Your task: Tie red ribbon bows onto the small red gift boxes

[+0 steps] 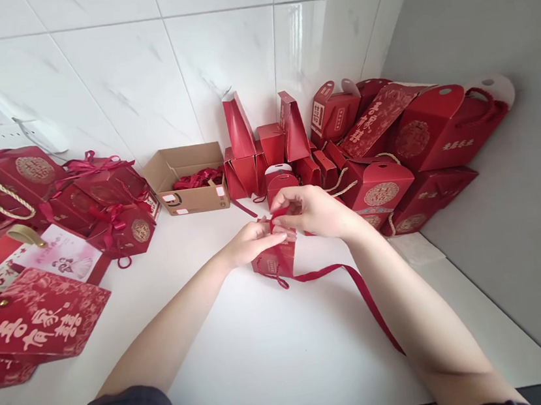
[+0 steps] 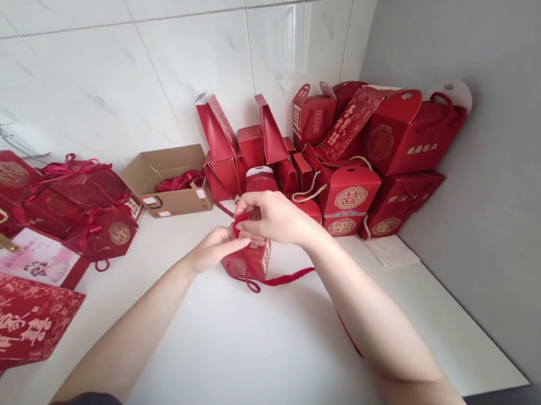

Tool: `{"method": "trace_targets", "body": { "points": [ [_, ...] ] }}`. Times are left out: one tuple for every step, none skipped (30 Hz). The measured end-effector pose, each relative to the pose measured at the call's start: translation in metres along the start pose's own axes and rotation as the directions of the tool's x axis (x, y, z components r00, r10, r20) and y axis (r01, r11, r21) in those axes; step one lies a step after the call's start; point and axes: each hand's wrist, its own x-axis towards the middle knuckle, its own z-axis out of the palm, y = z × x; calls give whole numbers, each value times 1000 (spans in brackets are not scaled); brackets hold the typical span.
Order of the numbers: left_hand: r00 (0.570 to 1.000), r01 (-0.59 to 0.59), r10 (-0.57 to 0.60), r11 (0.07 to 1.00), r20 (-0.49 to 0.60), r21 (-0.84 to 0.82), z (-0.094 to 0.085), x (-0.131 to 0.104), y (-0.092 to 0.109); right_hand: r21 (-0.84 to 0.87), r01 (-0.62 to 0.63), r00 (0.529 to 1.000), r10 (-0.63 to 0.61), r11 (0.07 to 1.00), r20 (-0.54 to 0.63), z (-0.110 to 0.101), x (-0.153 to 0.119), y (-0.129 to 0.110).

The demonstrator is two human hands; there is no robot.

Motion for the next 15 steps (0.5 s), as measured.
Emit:
{"method": "trace_targets", "body": {
  "points": [
    [1000,5,-5,1000,-13,-10,1,1,-1,44,-20,1000,20,999,-3,3,3,2],
    [1000,0,-1,1000,-14,-24,2,1,-3,88,-34,999,35,996,-16,6,5,4],
    [1000,-10,10,999,-4,-40,2,1,-4,126,-44,998,49,991,-39,9,7,5],
    [1000,-23,23,998,11,-56,1,2,-5,153,-57,996,66,987,-59,10,9,7],
    [999,-35,37,997,23,-68,0,2,-6,169,-74,995,85,983,-56,11,10,9],
    [998,-43,46,996,30,-73,-1,2,-7,179,-92,995,98,980,-27,12,11,11],
    [998,-49,52,996,35,-71,-2,1,-8,191,-106,994,104,976,22,13,12,14],
    [998,-53,55,996,37,-66,-3,1,-8,214,-115,992,99,970,83,15,13,17],
    [998,-56,59,997,37,-59,-4,1,-8,252,-117,986,82,961,144,17,14,20],
    [997,-60,62,997,36,-49,-4,0,-7,302,-114,980,57,946,192,18,15,22],
    [997,-64,65,997,40,-36,-5,-1,-7,357,-109,976,31,928,217,20,16,24],
    [997,-68,69,997,45,-23,-5,-1,-7,409,-102,976,12,907,218,21,17,25],
    [996,-71,71,997,53,-9,-6,-2,-7,459,-93,980,0,884,198,20,17,24],
    [996,-70,69,998,64,4,-7,-2,-8,507,-81,987,-3,858,163,17,16,22],
    [995,-66,65,998,70,13,-8,-2,-9,548,-66,993,1,834,118,13,14,18]
  ]
}}
